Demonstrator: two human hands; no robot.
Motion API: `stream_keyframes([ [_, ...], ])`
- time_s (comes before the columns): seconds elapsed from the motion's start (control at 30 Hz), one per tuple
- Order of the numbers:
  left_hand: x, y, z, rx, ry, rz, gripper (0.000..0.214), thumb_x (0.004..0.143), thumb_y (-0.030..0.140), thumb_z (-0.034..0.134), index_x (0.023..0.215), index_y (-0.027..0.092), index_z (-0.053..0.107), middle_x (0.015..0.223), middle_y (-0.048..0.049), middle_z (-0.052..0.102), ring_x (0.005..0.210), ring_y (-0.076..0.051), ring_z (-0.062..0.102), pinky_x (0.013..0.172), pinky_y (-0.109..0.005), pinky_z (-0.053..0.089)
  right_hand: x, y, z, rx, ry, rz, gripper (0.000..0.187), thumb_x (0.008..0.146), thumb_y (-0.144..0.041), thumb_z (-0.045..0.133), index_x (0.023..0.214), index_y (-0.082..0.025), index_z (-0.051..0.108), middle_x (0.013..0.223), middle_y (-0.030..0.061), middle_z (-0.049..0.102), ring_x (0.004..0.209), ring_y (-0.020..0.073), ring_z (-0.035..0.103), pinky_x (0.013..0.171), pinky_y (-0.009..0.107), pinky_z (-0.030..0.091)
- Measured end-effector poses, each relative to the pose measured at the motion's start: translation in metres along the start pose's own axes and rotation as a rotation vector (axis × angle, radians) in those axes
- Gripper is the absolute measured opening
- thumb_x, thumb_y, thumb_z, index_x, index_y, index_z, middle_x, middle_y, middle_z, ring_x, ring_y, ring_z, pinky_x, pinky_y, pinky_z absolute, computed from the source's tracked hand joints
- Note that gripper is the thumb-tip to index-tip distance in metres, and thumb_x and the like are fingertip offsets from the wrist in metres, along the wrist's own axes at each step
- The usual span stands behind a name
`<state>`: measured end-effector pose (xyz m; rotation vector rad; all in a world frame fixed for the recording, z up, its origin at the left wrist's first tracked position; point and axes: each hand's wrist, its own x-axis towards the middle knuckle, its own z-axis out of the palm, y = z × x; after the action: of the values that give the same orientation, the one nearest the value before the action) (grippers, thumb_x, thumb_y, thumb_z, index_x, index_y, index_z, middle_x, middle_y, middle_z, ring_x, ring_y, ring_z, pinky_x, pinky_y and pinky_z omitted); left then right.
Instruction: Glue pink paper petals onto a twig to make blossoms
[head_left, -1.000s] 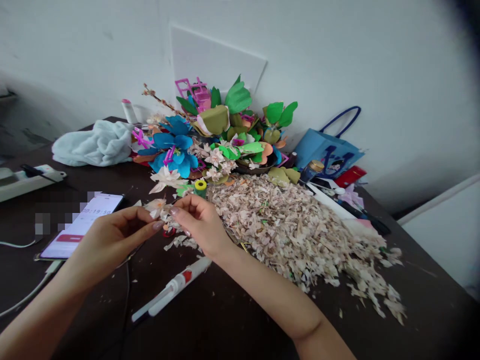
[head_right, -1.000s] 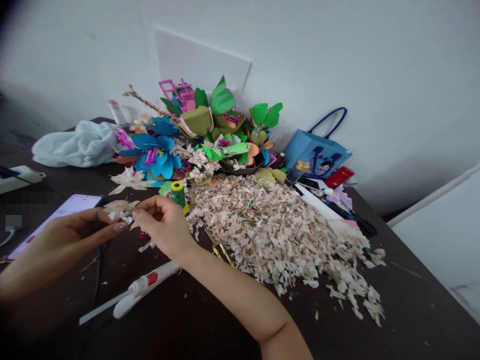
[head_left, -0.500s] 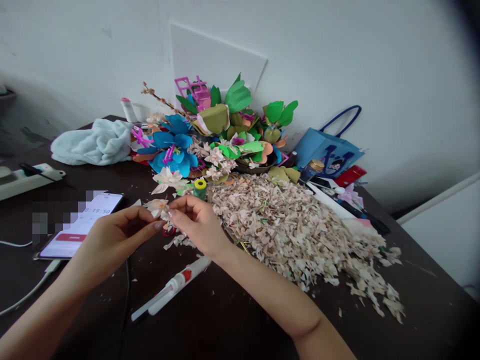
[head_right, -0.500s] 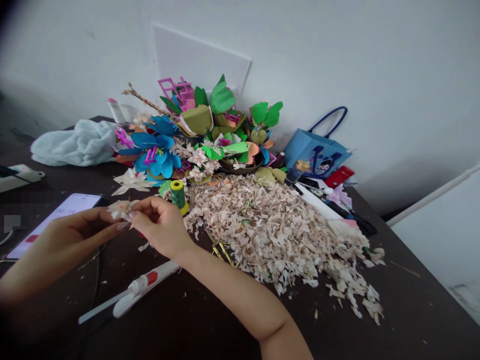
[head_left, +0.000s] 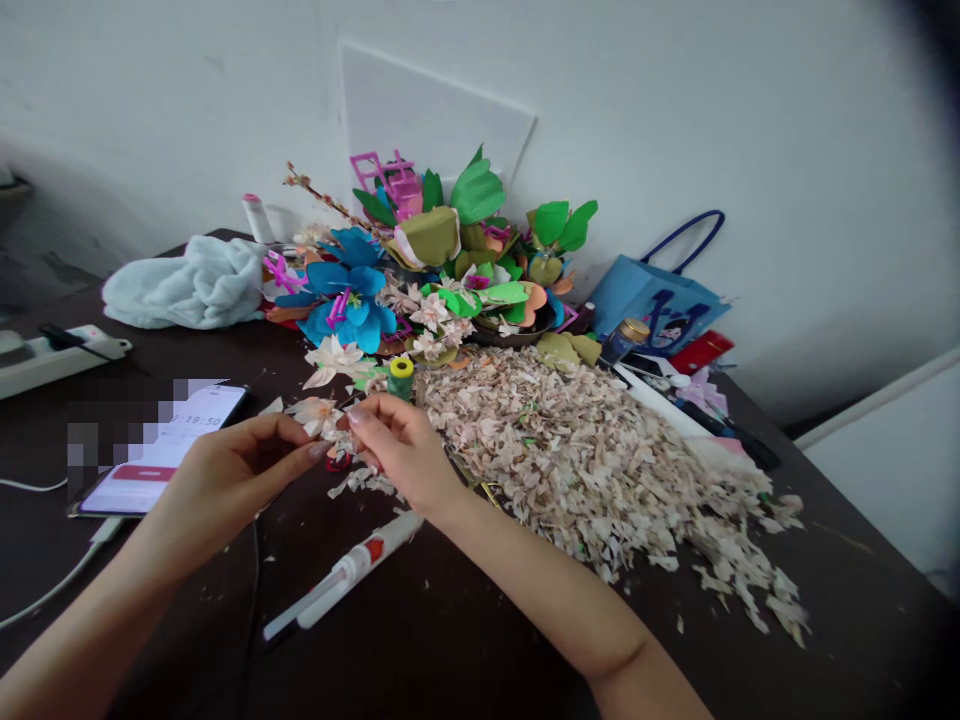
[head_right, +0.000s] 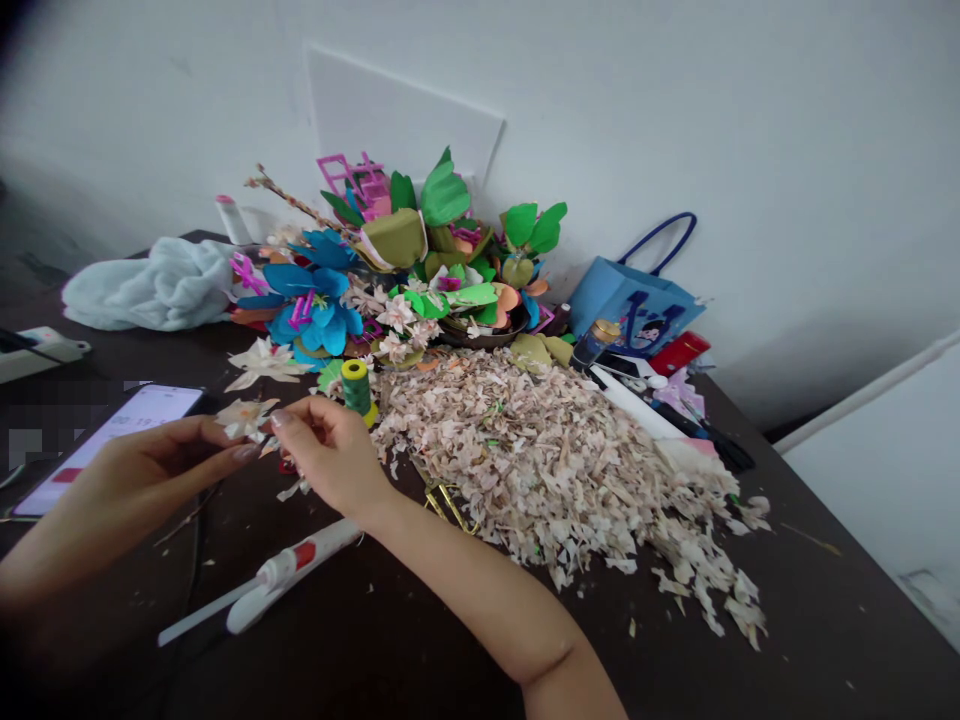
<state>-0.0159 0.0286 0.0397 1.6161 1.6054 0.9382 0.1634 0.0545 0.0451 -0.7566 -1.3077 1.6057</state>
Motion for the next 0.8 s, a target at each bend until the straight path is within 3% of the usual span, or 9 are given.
stream_keyframes([
  [0.23, -0.0003, 0.0019, 0.0010, -0.011, -0.012, -0.008, 0.032, 0.071, 0.052, 0.063, 0.078, 0.021, 0.064, 0.073, -0.0014, 0.066, 0.064, -0.016, 0.057, 0.052, -0.025, 0.041, -0.0022, -0.0051, 0.0026, -0.030, 0.006, 0.049, 0.019, 0.069, -0.031, 0.072, 0.074, -0.019, 0.059, 0.068, -0.0035, 0.056, 0.060, 0.0086, 0.049, 0.056, 0.023, 0.039],
  [0.8, -0.0018, 0.0064, 0.0025, -0.007, -0.021, 0.048, 0.028, 0.072, 0.048, 0.062, 0.077, 0.021, 0.064, 0.070, -0.0003, 0.065, 0.062, -0.014, 0.055, 0.055, -0.025, 0.044, -0.0017, -0.0011, -0.0010, -0.045, -0.014, 0.002, 0.006, 0.075, -0.020, 0.062, 0.079, -0.018, 0.059, 0.068, -0.0031, 0.055, 0.056, 0.0079, 0.047, 0.054, 0.024, 0.038],
])
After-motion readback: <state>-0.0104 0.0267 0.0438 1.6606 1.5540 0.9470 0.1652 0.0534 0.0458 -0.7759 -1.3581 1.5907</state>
